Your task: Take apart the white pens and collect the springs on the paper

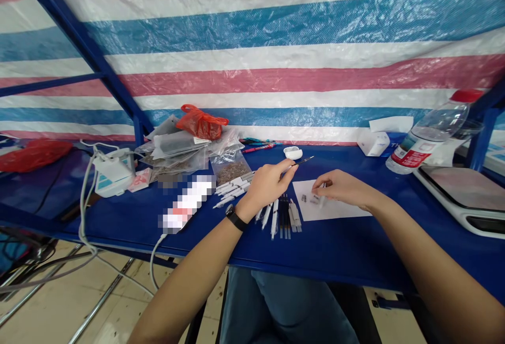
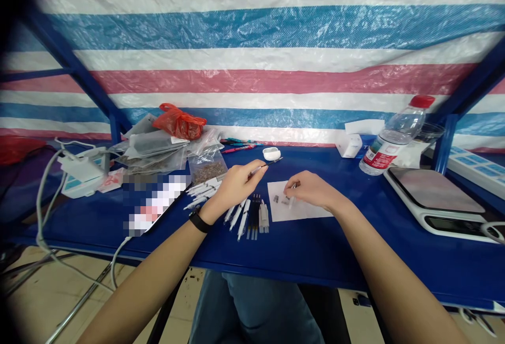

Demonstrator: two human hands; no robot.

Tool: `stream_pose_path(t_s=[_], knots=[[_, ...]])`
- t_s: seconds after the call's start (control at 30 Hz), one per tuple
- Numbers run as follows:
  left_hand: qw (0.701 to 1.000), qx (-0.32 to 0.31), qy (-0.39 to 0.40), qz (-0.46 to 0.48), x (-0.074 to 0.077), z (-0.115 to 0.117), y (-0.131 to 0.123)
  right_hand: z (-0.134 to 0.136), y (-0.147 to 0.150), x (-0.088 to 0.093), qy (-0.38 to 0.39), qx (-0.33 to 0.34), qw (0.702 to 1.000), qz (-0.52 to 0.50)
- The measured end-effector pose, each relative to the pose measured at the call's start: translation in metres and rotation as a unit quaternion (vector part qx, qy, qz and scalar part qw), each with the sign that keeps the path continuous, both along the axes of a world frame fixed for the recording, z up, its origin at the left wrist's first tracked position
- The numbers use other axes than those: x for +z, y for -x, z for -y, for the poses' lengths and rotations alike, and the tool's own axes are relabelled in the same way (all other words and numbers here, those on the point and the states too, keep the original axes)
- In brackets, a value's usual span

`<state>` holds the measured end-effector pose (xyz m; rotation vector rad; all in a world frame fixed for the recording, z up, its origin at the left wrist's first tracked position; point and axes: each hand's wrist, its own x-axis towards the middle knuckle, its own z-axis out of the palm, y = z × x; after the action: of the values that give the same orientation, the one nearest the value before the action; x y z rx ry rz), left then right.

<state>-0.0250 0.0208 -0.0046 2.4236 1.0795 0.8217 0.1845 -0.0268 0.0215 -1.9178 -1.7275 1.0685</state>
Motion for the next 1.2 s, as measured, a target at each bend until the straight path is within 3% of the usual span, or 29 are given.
stream_pose_path(t_s=[0.17,0.33,0.57,0.83,1.0,1.2], knots=[[1.0,0.007,0.002,-0.003,0.001,0.001,0.0,0.0,-0.007,0.005,-0.065,0.015,0.997,-0.044],[1.0,0.012,0.01,-0.011,0.004,0.003,-0.001,0.003,-0.001,0.0,-0.009,0.131,0.986,-0.106],[1.0,0.009,0.013,-0.01,0.005,0.003,0.001,0.004,0.015,-0.018,-0.033,0.224,0.964,-0.137],[1.0,0.017,0.014,-0.009,0.007,0.004,0.0,0.004,0.008,-0.013,0.024,0.199,0.974,-0.11],[1.0,0.018,0.006,-0.002,0.005,0.003,0.0,0.003,0.007,-0.012,-0.003,0.179,0.978,-0.104],[1.0,0.021,0.009,-0.008,0.004,0.003,0.0,0.005,-0.001,0.004,-0.035,0.163,0.986,-0.005]])
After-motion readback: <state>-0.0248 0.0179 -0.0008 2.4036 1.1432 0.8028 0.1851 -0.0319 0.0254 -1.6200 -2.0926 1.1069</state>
